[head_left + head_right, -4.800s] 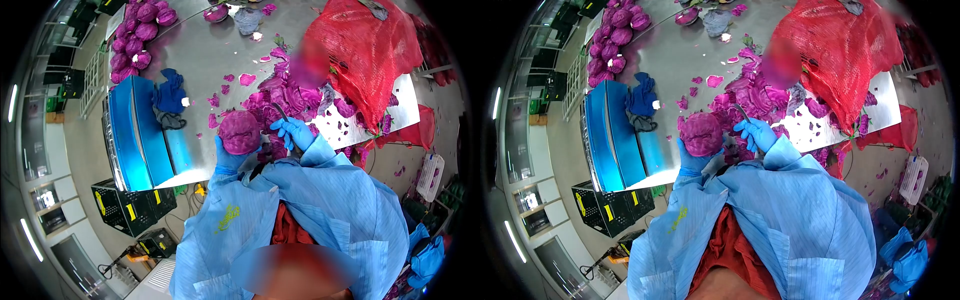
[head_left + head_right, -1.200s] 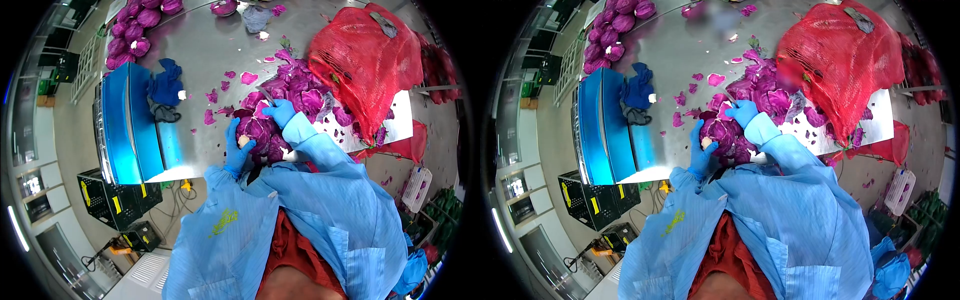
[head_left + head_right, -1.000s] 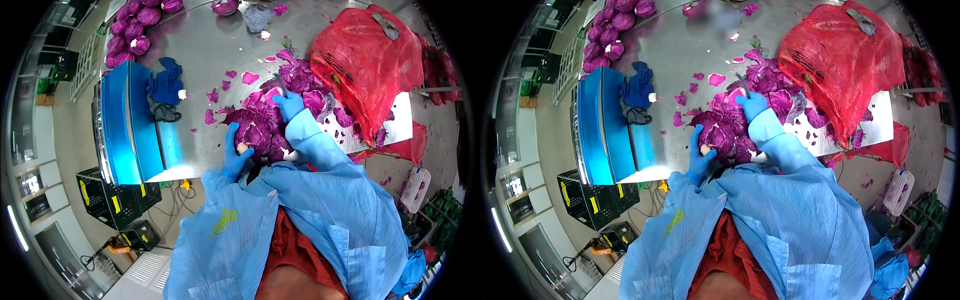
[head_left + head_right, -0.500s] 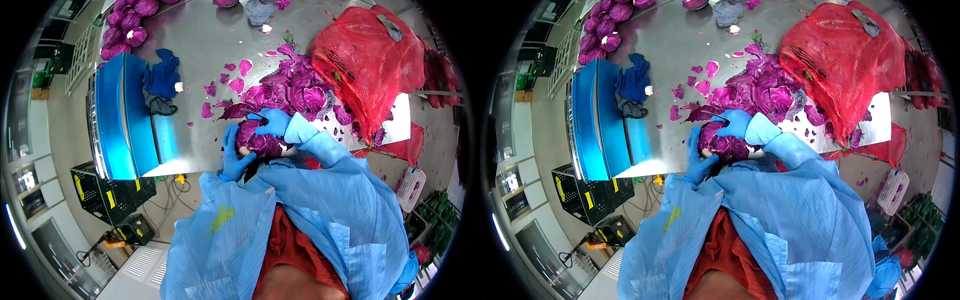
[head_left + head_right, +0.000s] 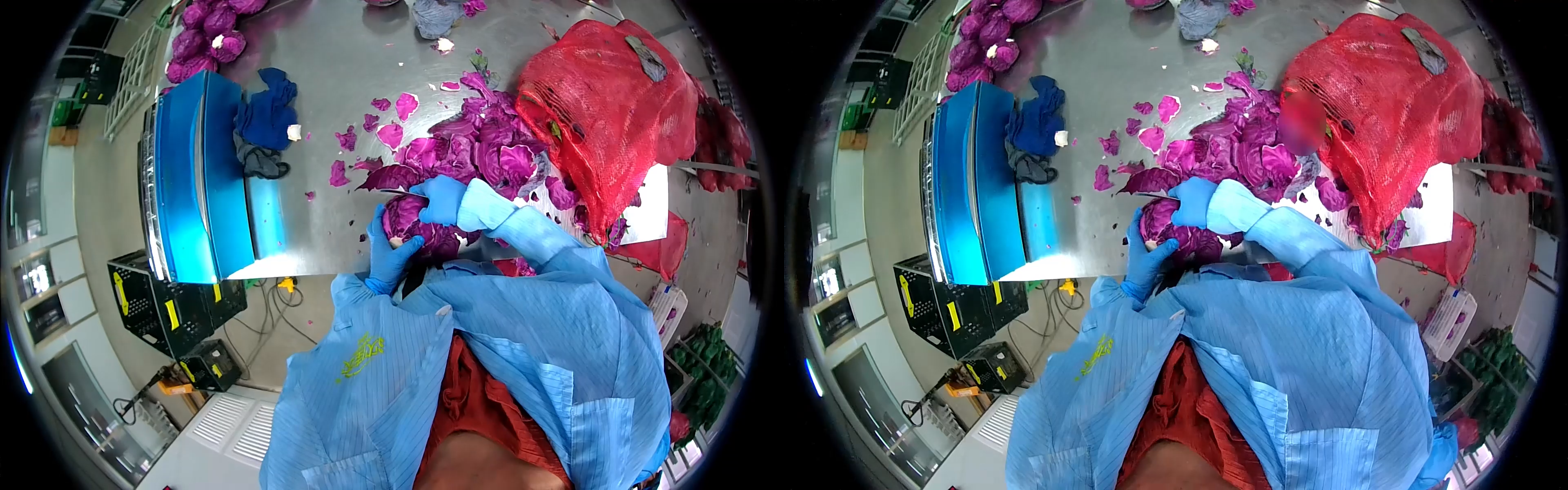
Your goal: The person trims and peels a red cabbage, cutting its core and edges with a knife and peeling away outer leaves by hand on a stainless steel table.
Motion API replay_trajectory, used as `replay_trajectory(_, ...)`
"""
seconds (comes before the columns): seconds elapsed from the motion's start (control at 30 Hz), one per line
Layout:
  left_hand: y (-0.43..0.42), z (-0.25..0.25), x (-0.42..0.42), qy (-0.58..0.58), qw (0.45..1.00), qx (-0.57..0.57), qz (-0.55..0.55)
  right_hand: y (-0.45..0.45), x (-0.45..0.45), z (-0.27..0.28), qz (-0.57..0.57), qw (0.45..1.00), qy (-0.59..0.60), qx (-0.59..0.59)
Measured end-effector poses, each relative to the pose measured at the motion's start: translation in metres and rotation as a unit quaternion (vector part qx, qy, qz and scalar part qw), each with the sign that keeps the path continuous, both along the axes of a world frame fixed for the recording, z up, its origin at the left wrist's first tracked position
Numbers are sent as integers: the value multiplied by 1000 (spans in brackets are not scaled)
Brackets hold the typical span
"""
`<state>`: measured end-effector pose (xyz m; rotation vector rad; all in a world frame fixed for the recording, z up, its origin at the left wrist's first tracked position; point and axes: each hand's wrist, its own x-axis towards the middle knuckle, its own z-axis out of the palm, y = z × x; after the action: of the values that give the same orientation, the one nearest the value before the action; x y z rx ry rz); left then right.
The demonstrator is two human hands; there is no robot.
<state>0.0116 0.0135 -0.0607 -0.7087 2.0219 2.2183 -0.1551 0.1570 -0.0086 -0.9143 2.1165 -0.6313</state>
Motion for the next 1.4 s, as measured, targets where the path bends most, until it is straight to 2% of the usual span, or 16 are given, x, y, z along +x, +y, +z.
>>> replay_trajectory(0.2, -2, 1, 0, 0, 1000, -7, -1, -9, 0, 3, 38, 996, -10, 78)
replay_trajectory(0.4, -3, -6, -1, 4, 1000, -26, -7, -7, 18, 5, -8, 995, 74, 60)
replay_trajectory(0.5, -2, 0, -5, 3, 1000, -26, -4, -6, 20, 7, -23, 994, 74, 72)
replay_trajectory(0.6, -4, 1, 0, 18, 999, -31, -24, 11, 1, -34, 20, 996, 71, -56)
replay_trajectory(0.63, -8, -3, 9, 44, 997, -29, -47, 18, 7, -59, -94, 986, -21, -135)
replay_trajectory(0.67, -13, -6, 9, 74, 994, -28, -69, 21, 14, -65, -75, 993, 1, -89)
replay_trajectory(0.7, -11, 6, 9, 55, 995, -47, -70, 20, 12, -56, -73, 996, 13, -52)
replay_trajectory(0.73, -10, 11, 13, 34, 998, -13, -59, 18, 14, -45, -74, 997, 21, -15)
replay_trajectory(0.83, -13, 12, 5, 6, 997, 57, -55, 13, 2, -57, -221, 961, -167, 11)
replay_trajectory(0.93, -23, 13, 3, 1, 993, 98, -66, 17, 2, -36, -291, 941, -169, -48)
replay_trajectory(1.0, -25, 27, -3, -6, 984, 171, -56, 18, -4, -8, -258, 961, -87, -52)
replay_trajectory(1.07, -33, 45, -14, 24, 989, 92, -116, 26, -2, 19, -192, 968, 9, -163)
replay_trajectory(1.2, -45, 84, -36, 87, 971, -12, -224, 24, -10, 54, -100, 942, -208, -245)
replay_trajectory(1.3, -50, 86, -45, 100, 953, 46, -282, 19, -2, 74, -42, 896, -298, -328)
replay_trajectory(1.4, -45, 109, -43, 80, 957, 94, -262, 23, 2, 79, -36, 888, -297, -350)
